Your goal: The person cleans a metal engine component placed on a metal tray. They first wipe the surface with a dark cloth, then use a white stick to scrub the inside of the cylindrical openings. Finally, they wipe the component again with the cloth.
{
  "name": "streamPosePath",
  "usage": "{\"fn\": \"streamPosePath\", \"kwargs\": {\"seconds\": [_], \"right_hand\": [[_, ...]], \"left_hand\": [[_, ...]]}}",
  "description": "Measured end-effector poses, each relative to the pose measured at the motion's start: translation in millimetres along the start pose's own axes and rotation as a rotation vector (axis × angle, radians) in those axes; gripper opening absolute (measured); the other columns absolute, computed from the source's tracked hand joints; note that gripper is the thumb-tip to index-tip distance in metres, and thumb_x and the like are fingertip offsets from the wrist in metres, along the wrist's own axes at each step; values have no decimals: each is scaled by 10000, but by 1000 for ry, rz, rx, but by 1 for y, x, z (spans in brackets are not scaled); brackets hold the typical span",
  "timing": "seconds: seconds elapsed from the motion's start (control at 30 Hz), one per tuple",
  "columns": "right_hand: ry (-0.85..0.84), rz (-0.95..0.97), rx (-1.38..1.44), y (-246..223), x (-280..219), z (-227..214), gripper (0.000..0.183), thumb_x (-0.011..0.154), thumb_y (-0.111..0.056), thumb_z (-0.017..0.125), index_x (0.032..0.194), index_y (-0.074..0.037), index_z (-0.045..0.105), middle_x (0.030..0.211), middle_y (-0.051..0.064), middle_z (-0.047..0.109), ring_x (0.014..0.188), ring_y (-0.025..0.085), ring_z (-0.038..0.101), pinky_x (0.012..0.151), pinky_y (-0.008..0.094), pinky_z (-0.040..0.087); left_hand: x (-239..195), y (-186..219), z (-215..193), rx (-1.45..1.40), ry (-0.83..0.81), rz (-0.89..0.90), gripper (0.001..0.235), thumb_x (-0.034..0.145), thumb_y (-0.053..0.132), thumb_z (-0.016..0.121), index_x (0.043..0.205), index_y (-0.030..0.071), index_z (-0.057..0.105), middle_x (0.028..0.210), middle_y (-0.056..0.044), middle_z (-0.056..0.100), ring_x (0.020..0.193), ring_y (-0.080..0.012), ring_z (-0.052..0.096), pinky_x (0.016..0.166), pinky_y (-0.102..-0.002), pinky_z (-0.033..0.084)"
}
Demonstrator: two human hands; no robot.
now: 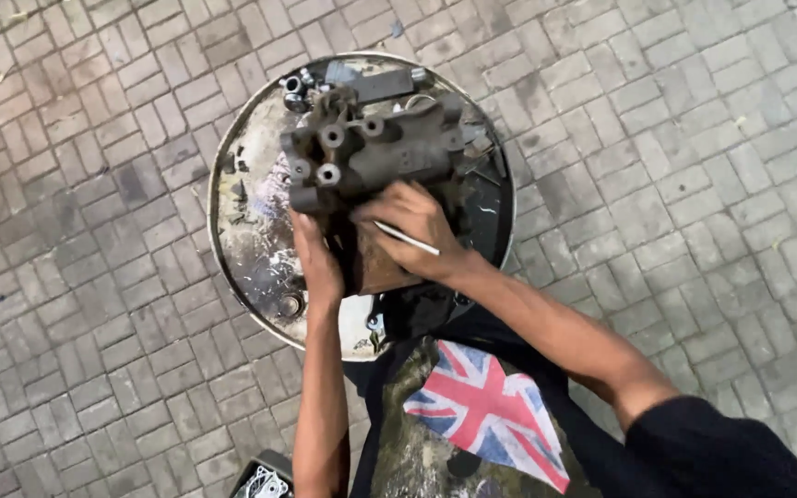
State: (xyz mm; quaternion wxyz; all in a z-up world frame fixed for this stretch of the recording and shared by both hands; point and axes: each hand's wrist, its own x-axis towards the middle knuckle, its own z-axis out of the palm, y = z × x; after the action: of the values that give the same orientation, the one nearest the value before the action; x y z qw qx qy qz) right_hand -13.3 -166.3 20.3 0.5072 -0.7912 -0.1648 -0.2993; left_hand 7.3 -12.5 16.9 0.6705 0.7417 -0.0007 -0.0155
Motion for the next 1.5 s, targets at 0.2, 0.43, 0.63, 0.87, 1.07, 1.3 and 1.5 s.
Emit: {"fn": "streamPosePath", "kwargs": {"seconds": [0.2, 0.43, 0.63, 0.87, 1.07, 1.3, 1.5], "right_hand": [[127, 104, 18, -20, 5, 6, 120, 883, -107, 792, 969, -191, 799, 874, -4, 711, 818, 225, 695, 776, 305, 516], [38, 225, -60, -17, -15, 11, 135, 854, -59, 796, 968, -128, 772, 851, 68, 677, 845, 294, 700, 804, 384, 513], [73, 152, -81, -17, -14, 16, 123, 848, -18, 771, 951, -85, 762, 828, 113, 731, 806, 325, 702, 775, 416, 497], [140, 185, -71, -20, -17, 20, 129, 858, -51, 794, 963, -126, 775, 878, 58, 773, 838, 280, 715, 827, 380, 495], [156, 230, -15, -32, 1, 12, 114, 888, -60, 783, 972, -137, 774, 853, 41, 777, 838, 256, 716, 818, 346, 485], [168, 219, -40, -21, -6, 13, 80, 882, -123, 803, 949, -142, 764, 849, 57, 762, 851, 294, 724, 800, 382, 489], [67, 202, -113, -11, -26, 22, 67, 898, -99, 756, 944, -147, 762, 845, 38, 743, 832, 265, 701, 792, 370, 454]], "left_hand": [[4, -43, -17, 64, -16, -25, 708, 1119, 492, 268, 1605, -15, 184, 1638, -295, 211, 1532, -397, 194, 1290, -493, 72], [-9, -36, -15, 84, -30, -40, 661, 1120, 443, 242, 1599, -12, 223, 1607, -313, 272, 1511, -421, 214, 1273, -514, 81], [-2, -40, -11, 63, -45, -6, 603, 1136, 401, 217, 1634, 64, 172, 1667, -199, 216, 1543, -318, 189, 1282, -462, 84], [-6, -46, -18, 48, -48, -86, 658, 1122, 455, 239, 1630, 41, 168, 1662, -242, 185, 1533, -360, 192, 1276, -495, 73], [-5, -1, -1, -25, -48, -96, 637, 1118, 435, 231, 1628, 57, 181, 1662, -243, 188, 1527, -383, 198, 1264, -534, 105], [7, -64, -17, -195, -63, -103, 630, 1115, 468, 259, 1639, 128, 181, 1633, -234, 240, 1491, -437, 255, 1227, -612, 134], [4, -68, -18, -18, -36, 77, 570, 1146, 374, 247, 1610, 43, 243, 1624, -258, 273, 1500, -366, 262, 1249, -518, 166]]}}
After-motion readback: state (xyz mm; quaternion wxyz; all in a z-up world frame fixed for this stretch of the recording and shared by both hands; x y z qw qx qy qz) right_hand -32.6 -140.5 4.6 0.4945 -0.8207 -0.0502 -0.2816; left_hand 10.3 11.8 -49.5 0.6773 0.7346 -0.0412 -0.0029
